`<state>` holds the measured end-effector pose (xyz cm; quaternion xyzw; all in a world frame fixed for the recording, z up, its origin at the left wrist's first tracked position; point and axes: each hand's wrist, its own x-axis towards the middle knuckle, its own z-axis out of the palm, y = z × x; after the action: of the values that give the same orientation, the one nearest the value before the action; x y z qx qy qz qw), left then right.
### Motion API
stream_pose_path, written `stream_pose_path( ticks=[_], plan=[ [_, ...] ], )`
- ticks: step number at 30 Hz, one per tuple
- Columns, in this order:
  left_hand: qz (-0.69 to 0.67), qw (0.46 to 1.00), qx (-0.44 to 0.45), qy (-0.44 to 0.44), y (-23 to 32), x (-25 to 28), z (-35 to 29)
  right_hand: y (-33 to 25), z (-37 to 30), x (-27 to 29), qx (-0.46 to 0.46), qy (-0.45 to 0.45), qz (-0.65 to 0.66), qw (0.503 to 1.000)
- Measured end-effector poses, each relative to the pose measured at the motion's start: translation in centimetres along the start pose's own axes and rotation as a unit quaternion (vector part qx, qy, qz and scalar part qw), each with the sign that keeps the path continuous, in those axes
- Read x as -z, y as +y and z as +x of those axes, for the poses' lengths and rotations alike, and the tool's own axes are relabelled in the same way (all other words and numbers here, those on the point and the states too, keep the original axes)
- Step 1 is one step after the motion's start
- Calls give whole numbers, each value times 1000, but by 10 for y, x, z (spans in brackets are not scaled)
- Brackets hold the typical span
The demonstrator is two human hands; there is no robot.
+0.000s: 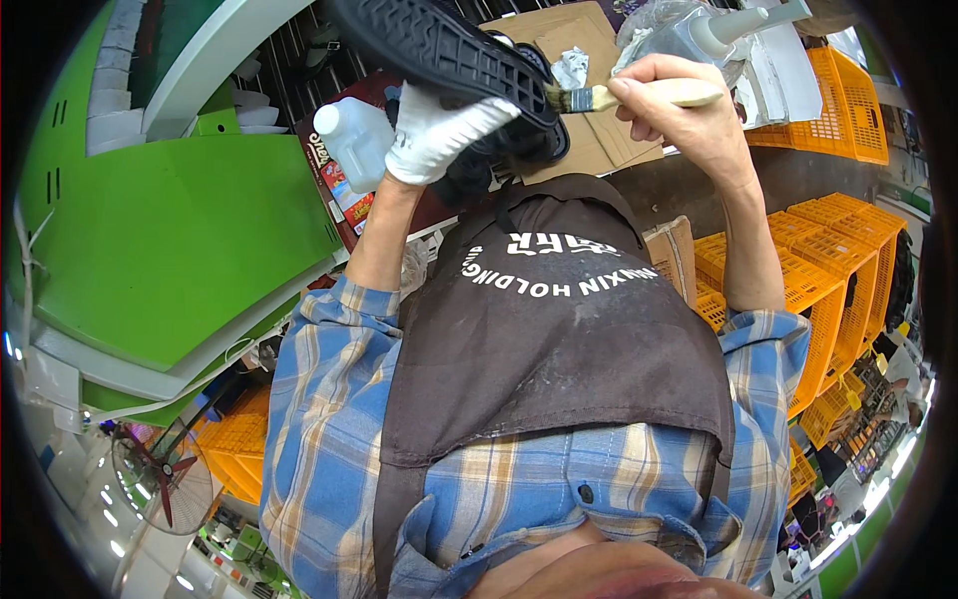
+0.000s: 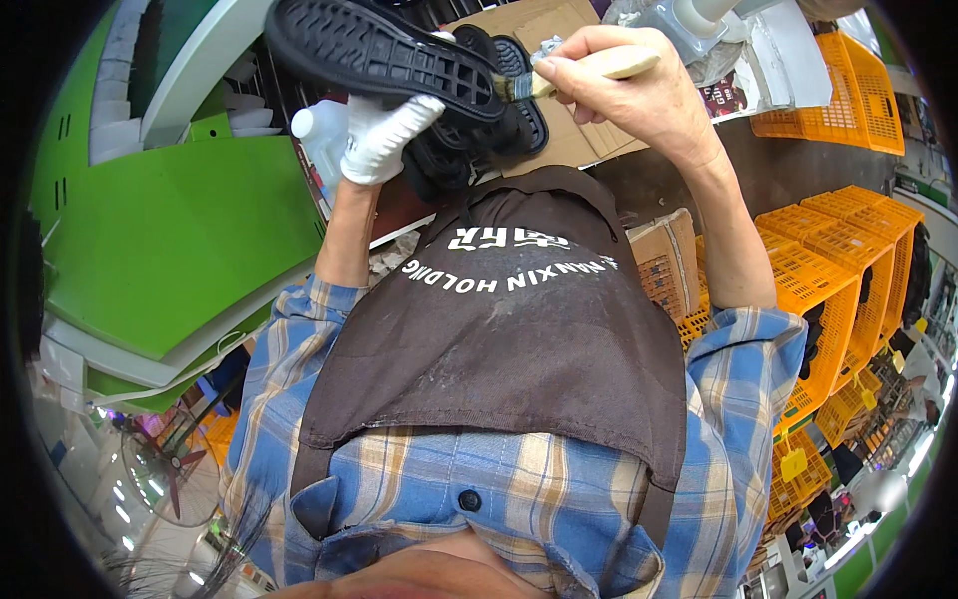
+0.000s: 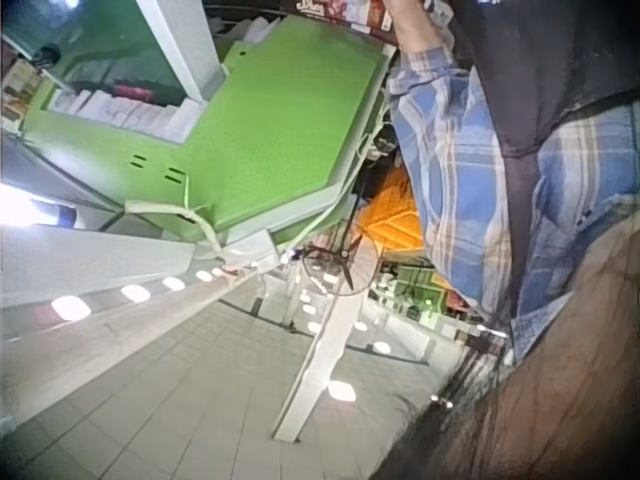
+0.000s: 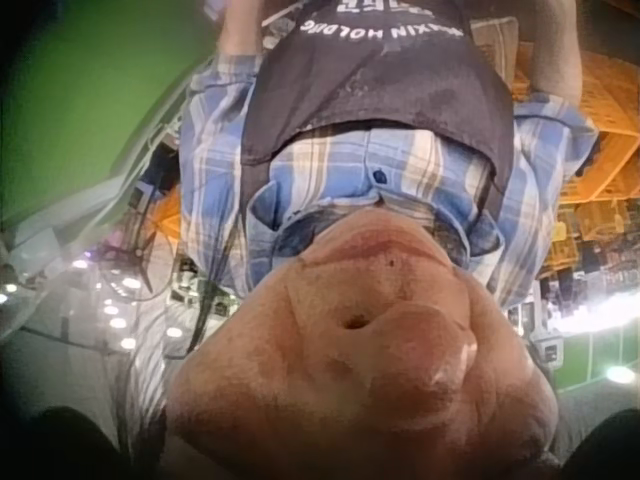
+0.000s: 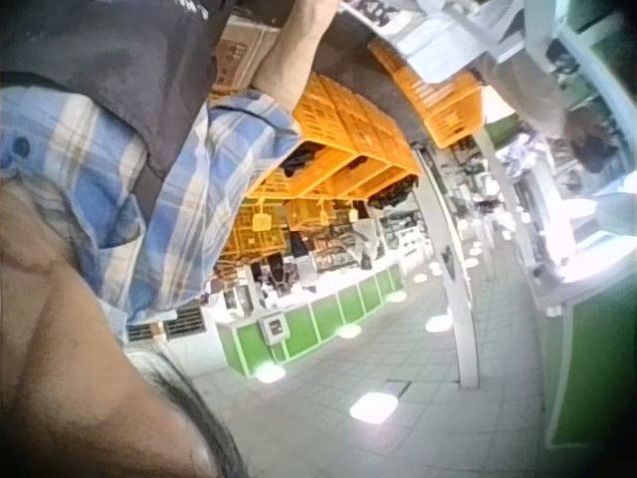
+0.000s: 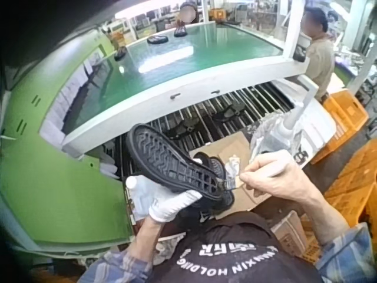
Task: Applying primer or glue to the surface of shoe soles using a brush on a manufacturing workbench.
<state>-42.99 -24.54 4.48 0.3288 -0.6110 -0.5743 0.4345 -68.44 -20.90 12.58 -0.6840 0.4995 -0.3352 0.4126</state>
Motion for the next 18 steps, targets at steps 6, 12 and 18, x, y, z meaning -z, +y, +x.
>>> stream_pose_path(
  ticks=[6, 12, 18],
  plan=[
    [146, 949, -268, 78, 4, -25, -2, -9, 8, -1, -128, 65, 33, 989],
    [414, 868, -273, -1, 1, -1, -9, -12, 11, -8, -80, 72, 61, 992],
    [239, 898, -369, 26, -22, -3, 12, -22, 2, -12, -106, 34, 81, 990]
  ],
)
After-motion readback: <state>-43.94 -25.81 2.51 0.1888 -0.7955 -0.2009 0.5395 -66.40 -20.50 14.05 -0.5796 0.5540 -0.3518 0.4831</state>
